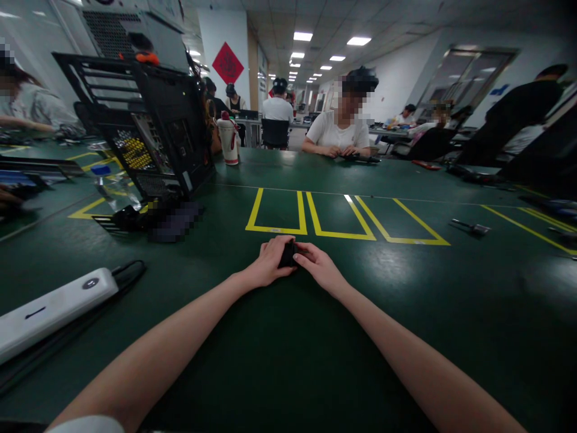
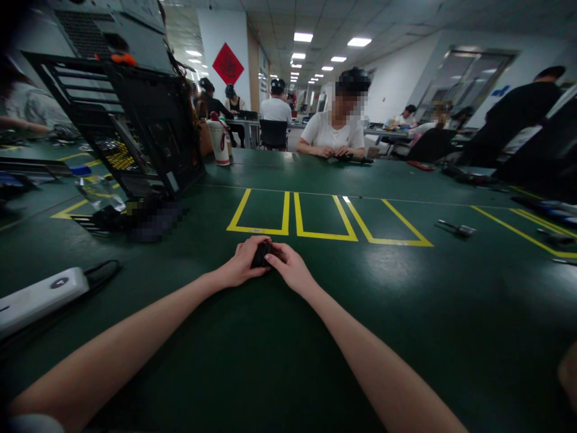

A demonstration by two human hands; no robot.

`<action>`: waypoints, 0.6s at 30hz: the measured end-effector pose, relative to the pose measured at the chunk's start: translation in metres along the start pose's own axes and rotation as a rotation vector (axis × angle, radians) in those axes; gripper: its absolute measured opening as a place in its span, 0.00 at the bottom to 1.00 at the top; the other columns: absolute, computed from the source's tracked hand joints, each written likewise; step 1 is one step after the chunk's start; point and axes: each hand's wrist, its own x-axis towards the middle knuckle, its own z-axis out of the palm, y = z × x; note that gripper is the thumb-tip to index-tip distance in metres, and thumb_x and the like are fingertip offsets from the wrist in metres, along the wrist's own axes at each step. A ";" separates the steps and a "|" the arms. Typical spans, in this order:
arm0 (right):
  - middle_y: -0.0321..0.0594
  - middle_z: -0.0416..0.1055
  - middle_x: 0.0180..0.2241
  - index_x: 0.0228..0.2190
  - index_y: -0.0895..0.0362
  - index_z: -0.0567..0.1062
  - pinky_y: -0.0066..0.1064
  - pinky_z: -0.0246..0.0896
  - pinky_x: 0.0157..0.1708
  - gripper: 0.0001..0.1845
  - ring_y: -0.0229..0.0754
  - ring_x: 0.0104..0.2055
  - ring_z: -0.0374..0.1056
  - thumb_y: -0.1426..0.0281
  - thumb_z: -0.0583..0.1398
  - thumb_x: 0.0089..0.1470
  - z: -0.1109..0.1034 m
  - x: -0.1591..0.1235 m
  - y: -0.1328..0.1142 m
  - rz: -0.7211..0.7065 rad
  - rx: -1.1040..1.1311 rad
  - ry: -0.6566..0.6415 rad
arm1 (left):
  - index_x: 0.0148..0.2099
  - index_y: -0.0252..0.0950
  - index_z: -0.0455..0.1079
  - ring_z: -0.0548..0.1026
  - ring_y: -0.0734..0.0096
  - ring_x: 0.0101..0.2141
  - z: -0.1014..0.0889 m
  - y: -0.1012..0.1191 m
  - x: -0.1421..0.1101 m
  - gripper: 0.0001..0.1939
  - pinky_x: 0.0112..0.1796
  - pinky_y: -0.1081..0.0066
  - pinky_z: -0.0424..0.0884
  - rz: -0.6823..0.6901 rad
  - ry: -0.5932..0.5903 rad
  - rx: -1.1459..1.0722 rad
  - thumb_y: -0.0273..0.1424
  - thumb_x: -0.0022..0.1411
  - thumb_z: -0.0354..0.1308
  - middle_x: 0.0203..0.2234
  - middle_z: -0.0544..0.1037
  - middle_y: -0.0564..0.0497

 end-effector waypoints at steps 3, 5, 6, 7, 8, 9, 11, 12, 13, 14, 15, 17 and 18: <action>0.38 0.66 0.46 0.43 0.52 0.65 0.42 0.57 0.52 0.18 0.43 0.50 0.63 0.70 0.61 0.48 -0.001 -0.003 -0.001 -0.056 0.083 -0.069 | 0.57 0.41 0.48 0.62 0.54 0.51 -0.003 0.003 -0.001 0.31 0.48 0.55 0.57 0.007 -0.010 -0.007 0.30 0.54 0.57 0.51 0.61 0.44; 0.37 0.66 0.44 0.40 0.52 0.66 0.41 0.60 0.50 0.17 0.42 0.49 0.65 0.70 0.62 0.46 0.000 -0.004 -0.001 -0.077 0.116 -0.060 | 0.57 0.41 0.48 0.62 0.54 0.51 -0.004 0.004 -0.001 0.30 0.48 0.55 0.57 0.009 -0.013 -0.009 0.31 0.54 0.56 0.52 0.60 0.44; 0.37 0.67 0.43 0.38 0.52 0.66 0.40 0.61 0.49 0.14 0.42 0.47 0.66 0.70 0.62 0.47 0.000 -0.004 -0.001 -0.074 0.114 -0.042 | 0.57 0.41 0.47 0.62 0.54 0.50 -0.003 0.003 -0.001 0.30 0.48 0.55 0.57 0.008 -0.012 -0.008 0.31 0.54 0.56 0.52 0.60 0.44; 0.37 0.67 0.41 0.36 0.53 0.66 0.40 0.63 0.47 0.12 0.42 0.46 0.67 0.69 0.61 0.47 0.001 -0.004 -0.001 -0.070 0.104 -0.020 | 0.57 0.41 0.47 0.62 0.54 0.50 -0.003 0.003 -0.001 0.30 0.48 0.55 0.57 0.008 -0.009 -0.005 0.32 0.54 0.57 0.51 0.60 0.44; 0.36 0.67 0.40 0.35 0.53 0.67 0.40 0.64 0.46 0.10 0.42 0.44 0.68 0.69 0.60 0.48 0.002 -0.003 -0.001 -0.068 0.088 0.001 | 0.57 0.41 0.47 0.62 0.54 0.50 -0.002 0.002 0.000 0.31 0.48 0.55 0.57 0.008 -0.005 -0.002 0.32 0.54 0.57 0.51 0.61 0.44; 0.37 0.67 0.40 0.35 0.53 0.67 0.39 0.63 0.46 0.10 0.42 0.44 0.67 0.69 0.60 0.48 0.002 -0.002 -0.001 -0.069 0.070 0.025 | 0.57 0.40 0.47 0.62 0.54 0.50 0.000 0.001 0.000 0.31 0.48 0.56 0.57 0.007 0.003 0.002 0.32 0.54 0.57 0.51 0.61 0.44; 0.38 0.67 0.41 0.37 0.54 0.67 0.40 0.61 0.49 0.12 0.42 0.47 0.66 0.69 0.60 0.48 0.002 0.000 0.000 -0.064 0.039 0.068 | 0.56 0.40 0.47 0.62 0.55 0.50 0.003 -0.002 0.001 0.31 0.48 0.56 0.57 0.006 0.016 0.009 0.32 0.53 0.58 0.51 0.61 0.44; 0.39 0.67 0.43 0.39 0.54 0.67 0.40 0.60 0.50 0.14 0.43 0.48 0.65 0.69 0.61 0.48 0.002 0.001 0.001 -0.049 0.032 0.075 | 0.56 0.40 0.47 0.62 0.55 0.50 0.005 -0.003 0.001 0.31 0.48 0.56 0.57 0.006 0.021 0.011 0.32 0.53 0.58 0.51 0.61 0.44; 0.40 0.67 0.44 0.41 0.54 0.67 0.41 0.59 0.51 0.16 0.43 0.49 0.64 0.69 0.61 0.47 0.001 0.002 0.001 -0.028 0.029 0.070 | 0.56 0.41 0.47 0.62 0.55 0.50 0.006 -0.004 0.001 0.32 0.48 0.56 0.57 0.005 0.026 0.012 0.32 0.53 0.58 0.51 0.61 0.45; 0.40 0.67 0.44 0.42 0.54 0.67 0.42 0.58 0.51 0.17 0.43 0.49 0.65 0.68 0.61 0.48 0.000 0.002 0.001 -0.010 0.035 0.051 | 0.56 0.41 0.47 0.62 0.55 0.50 0.007 -0.005 0.001 0.32 0.48 0.56 0.57 0.005 0.030 0.013 0.32 0.53 0.58 0.51 0.61 0.45; 0.41 0.67 0.44 0.42 0.54 0.67 0.42 0.59 0.50 0.17 0.44 0.48 0.65 0.69 0.60 0.48 -0.001 0.001 0.000 -0.001 0.049 0.021 | 0.57 0.41 0.47 0.62 0.54 0.50 0.007 -0.006 0.001 0.32 0.48 0.56 0.57 0.005 0.032 0.014 0.32 0.53 0.58 0.51 0.61 0.45; 0.39 0.67 0.44 0.41 0.54 0.67 0.42 0.59 0.51 0.17 0.43 0.48 0.65 0.70 0.61 0.47 -0.002 0.000 -0.001 -0.027 0.092 -0.047 | 0.57 0.41 0.47 0.61 0.54 0.50 0.007 -0.006 0.001 0.32 0.48 0.56 0.57 0.003 0.032 0.013 0.31 0.53 0.58 0.51 0.61 0.45; 0.38 0.67 0.44 0.40 0.53 0.66 0.41 0.59 0.51 0.18 0.42 0.48 0.65 0.71 0.62 0.46 -0.002 -0.001 -0.002 -0.049 0.116 -0.070 | 0.57 0.41 0.47 0.61 0.54 0.50 0.006 -0.005 0.000 0.32 0.48 0.56 0.57 0.004 0.027 0.011 0.31 0.53 0.58 0.51 0.61 0.45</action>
